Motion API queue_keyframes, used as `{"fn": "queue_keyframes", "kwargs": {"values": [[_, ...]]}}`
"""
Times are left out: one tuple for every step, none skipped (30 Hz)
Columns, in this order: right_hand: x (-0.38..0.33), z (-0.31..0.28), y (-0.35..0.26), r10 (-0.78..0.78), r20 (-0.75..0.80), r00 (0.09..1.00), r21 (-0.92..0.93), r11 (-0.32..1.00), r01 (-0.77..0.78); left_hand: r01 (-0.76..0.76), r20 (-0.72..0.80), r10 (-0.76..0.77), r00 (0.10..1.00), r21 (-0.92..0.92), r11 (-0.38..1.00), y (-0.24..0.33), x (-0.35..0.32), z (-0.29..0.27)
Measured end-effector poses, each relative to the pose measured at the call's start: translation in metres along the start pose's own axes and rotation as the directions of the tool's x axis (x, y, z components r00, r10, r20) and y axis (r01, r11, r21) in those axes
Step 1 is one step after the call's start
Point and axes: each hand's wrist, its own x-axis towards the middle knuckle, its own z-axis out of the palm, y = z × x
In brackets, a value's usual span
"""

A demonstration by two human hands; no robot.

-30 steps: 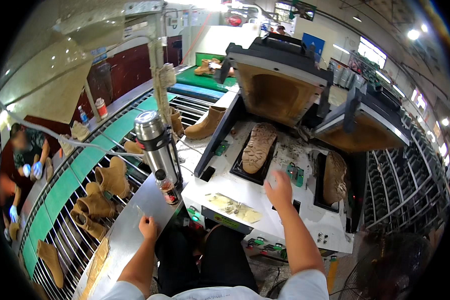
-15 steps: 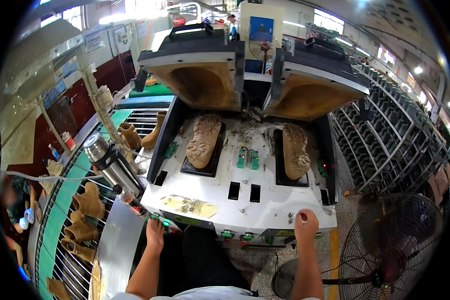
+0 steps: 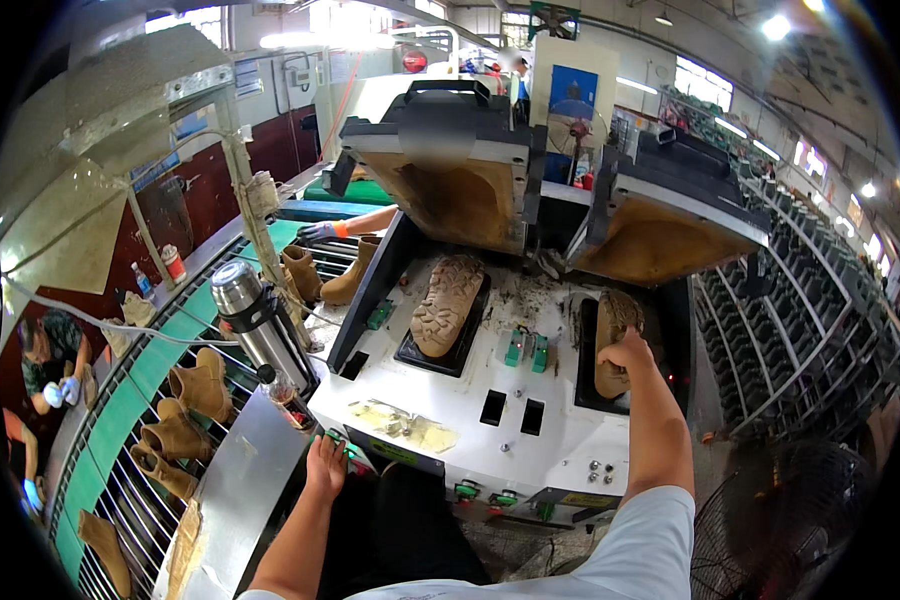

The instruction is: The person picks up a tan boot from a moving conveyor belt, aligns the interior of the boot onto a metal mold within a lasting machine, and presses green buttons on the machine's control panel. The person handles several boots one at a time, transferring them from the belt to the machine stations.

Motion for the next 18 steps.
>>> {"fn": "queue_keyframes", "kwargs": {"values": [[0.009, -0.016, 0.002, 0.02, 0.024, 1.0, 0.021, 1.0, -0.02, 0.007, -0.003, -0.007, 1.0, 0.014, 1.0, -0.002, 0.001, 0.003], [0.004, -0.021, -0.003, 0.005, -0.069, 0.998, 0.072, 0.997, -0.001, 0.01, -0.019, -0.009, 1.0, 0.035, 0.999, -0.001, -0.001, 0.001], [-0.005, -0.026, -0.009, -0.006, -0.158, 0.987, 0.121, 0.992, 0.026, 0.01, 0.005, -0.011, 1.0, 0.067, 0.998, 0.002, -0.005, -0.007], [-0.021, -0.029, -0.011, -0.008, -0.206, 0.978, 0.126, 0.991, 0.035, 0.022, 0.038, -0.025, 0.999, 0.085, 0.996, 0.002, -0.005, -0.019], [-0.04, -0.029, -0.011, -0.007, -0.251, 0.968, 0.133, 0.99, 0.042, 0.035, 0.068, -0.043, 0.997, 0.108, 0.994, 0.002, -0.007, -0.035], [-0.059, -0.023, -0.008, -0.002, -0.289, 0.957, 0.141, 0.989, 0.045, 0.051, 0.095, -0.064, 0.993, 0.135, 0.99, 0.001, -0.012, -0.051], [-0.082, -0.013, 0.004, -0.04, -0.412, 0.91, 0.157, 0.981, 0.115, 0.08, 0.078, -0.087, 0.993, 0.095, 0.992, -0.002, -0.023, -0.059], [-0.096, 0.006, 0.016, -0.085, -0.568, 0.819, 0.199, 0.951, 0.236, 0.116, 0.01, -0.117, 0.993, 0.114, 0.987, -0.008, -0.033, -0.072], [-0.109, 0.025, 0.026, -0.111, -0.708, 0.697, 0.218, 0.905, 0.366, 0.147, -0.061, -0.14, 0.988, 0.128, 0.981, -0.016, -0.044, -0.089], [-0.127, 0.043, 0.033, -0.109, -0.778, 0.619, 0.206, 0.887, 0.414, 0.186, -0.132, -0.168, 0.977, 0.136, 0.973, -0.02, -0.051, -0.097], [-0.148, 0.062, 0.039, -0.104, -0.836, 0.539, 0.187, 0.869, 0.458, 0.164, -0.101, -0.146, 0.984, 0.203, 0.966, -0.02, -0.056, -0.097], [-0.17, 0.076, 0.044, -0.043, -0.818, 0.573, 0.254, 0.867, 0.428, 0.141, -0.072, -0.126, 0.989, 0.265, 0.954, -0.019, -0.065, -0.091], [-0.18, 0.099, 0.051, 0.063, -0.819, 0.57, 0.324, 0.871, 0.369, 0.114, -0.045, -0.105, 0.993, 0.325, 0.939, -0.017, -0.07, -0.084], [-0.18, 0.113, 0.075, 0.079, -0.823, 0.563, 0.354, 0.846, 0.398, 0.15, -0.007, -0.16, 0.987, 0.393, 0.907, -0.023, -0.069, -0.073], [-0.17, 0.126, 0.102, 0.086, -0.818, 0.568, 0.388, 0.812, 0.436, 0.178, 0.011, -0.205, 0.979, 0.458, 0.871, -0.028, -0.07, -0.065], [-0.172, 0.136, 0.107, 0.074, -0.777, 0.625, 0.466, 0.734, 0.493, 0.206, 0.061, -0.278, 0.959, 0.527, 0.825, -0.032, -0.077, -0.055], [-0.175, 0.145, 0.112, 0.062, -0.733, 0.677, 0.547, 0.646, 0.533, 0.184, 0.16, -0.336, 0.928, 0.588, 0.787, -0.036, -0.085, -0.042], [-0.188, 0.148, 0.109, 0.013, -0.651, 0.759, 0.659, 0.505, 0.557, 0.12, 0.339, -0.359, 0.87, 0.559, 0.82, -0.041, -0.093, -0.035]]}}
